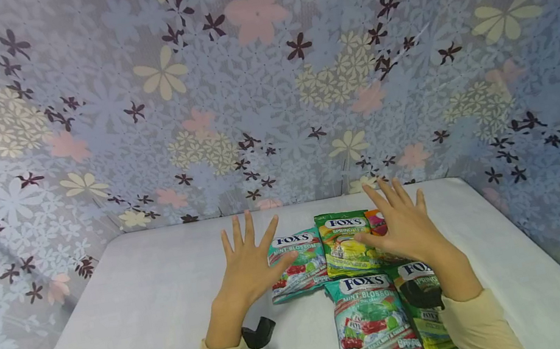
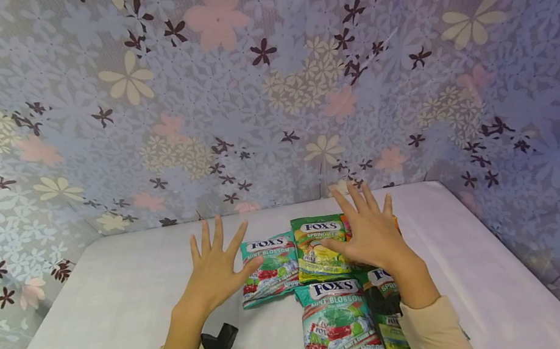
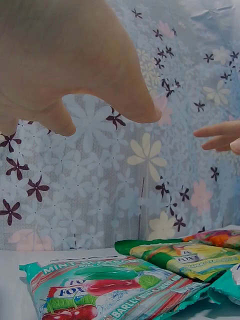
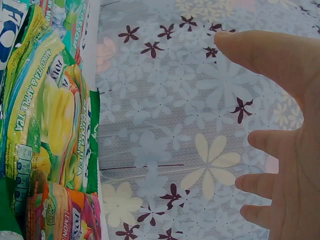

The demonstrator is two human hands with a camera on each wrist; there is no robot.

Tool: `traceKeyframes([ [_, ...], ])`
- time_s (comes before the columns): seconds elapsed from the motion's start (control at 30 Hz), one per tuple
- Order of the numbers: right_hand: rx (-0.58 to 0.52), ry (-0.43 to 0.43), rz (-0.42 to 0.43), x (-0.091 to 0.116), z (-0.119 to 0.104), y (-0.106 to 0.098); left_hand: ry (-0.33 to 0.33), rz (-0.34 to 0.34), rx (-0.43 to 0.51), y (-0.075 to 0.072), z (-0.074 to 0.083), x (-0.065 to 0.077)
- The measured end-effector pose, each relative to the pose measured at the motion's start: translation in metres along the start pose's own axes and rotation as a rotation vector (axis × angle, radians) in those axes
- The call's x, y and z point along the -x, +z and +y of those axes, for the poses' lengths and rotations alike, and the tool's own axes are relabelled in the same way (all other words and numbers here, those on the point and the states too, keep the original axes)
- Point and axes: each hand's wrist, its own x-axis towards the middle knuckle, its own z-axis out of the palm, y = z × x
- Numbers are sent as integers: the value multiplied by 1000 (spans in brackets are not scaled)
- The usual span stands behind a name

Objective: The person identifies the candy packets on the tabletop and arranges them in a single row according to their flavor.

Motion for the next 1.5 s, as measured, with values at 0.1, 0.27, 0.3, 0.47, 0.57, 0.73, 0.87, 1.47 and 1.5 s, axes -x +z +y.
traceKeyframes([
  [0.1,-4,2,-5,1,0,0,2,2,2,0,0,0],
  [0.27,-28,-12,1,0,-1,-1,-8,-5,-6,1,-1,0],
  [0.3,-42,-18,8,0,-1,-2,-11,0,-5,1,-2,0],
  [0.47,-145,-20,48,-1,-4,-3,-39,7,21,-1,-3,0],
  [0.57,-198,8,53,0,-6,-2,-62,-34,49,-2,-4,1],
  [0.73,-241,32,29,0,-8,4,-115,-106,84,-3,-6,3],
  [0.87,-279,28,-15,-2,-9,11,-150,-125,107,0,-10,2],
  [1.47,-728,-55,-419,-36,-22,65,-247,-291,372,29,-40,-22],
  [1.5,-737,-40,-430,-37,-22,68,-264,-290,387,30,-40,-23],
])
